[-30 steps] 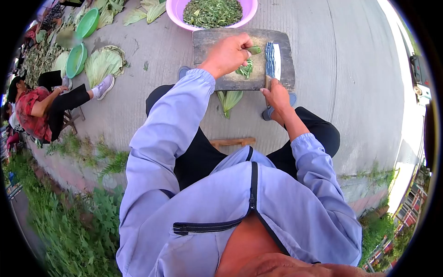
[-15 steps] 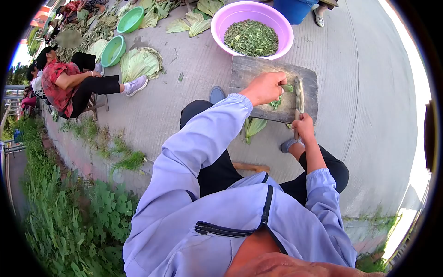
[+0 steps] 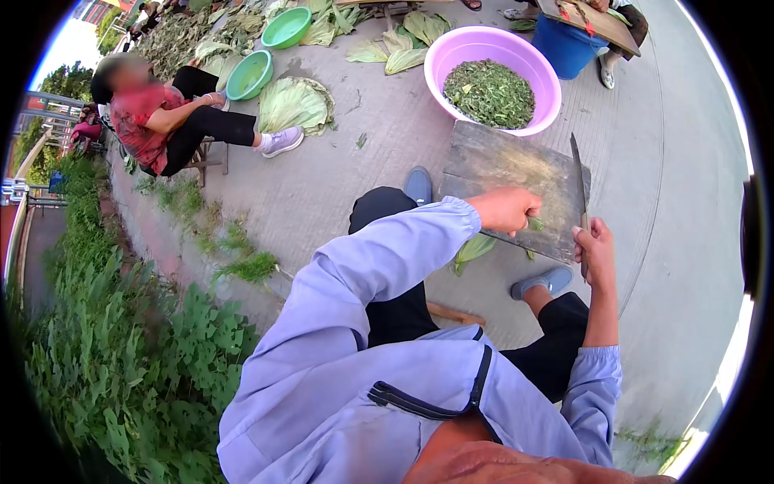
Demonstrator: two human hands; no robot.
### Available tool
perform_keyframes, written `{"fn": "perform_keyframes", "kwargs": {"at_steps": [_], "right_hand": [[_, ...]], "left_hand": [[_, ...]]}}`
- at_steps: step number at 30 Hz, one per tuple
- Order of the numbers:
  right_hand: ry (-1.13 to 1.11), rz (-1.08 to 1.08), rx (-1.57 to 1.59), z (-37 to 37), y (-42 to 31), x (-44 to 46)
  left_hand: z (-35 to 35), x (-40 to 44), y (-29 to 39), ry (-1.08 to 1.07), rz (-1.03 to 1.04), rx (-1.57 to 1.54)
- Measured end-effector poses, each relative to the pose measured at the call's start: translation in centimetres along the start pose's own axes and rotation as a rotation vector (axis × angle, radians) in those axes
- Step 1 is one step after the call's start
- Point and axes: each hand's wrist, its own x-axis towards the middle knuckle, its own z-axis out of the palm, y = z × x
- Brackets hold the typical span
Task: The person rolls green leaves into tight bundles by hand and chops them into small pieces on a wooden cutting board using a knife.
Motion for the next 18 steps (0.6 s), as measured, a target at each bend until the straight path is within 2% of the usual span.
{"fn": "perform_keyframes", "kwargs": {"at_steps": [4,8,18], "right_hand": [[-0.012,-0.012,0.071,1.1,-0.4,-0.4],[-0.101,-0.026,0.008,1.9,0.7,0.2],[-0.185,0.049,-0.121,2.5,3.1,-1.1]], "left_hand": [[2.4,-0.1,-1.0,-0.122,0.011,0.149],[5.2,0.5,-2.8,-0.171,0.060,0.291],[7.0,1.2,-2.4,-0.301,0.027,0.303]]}}
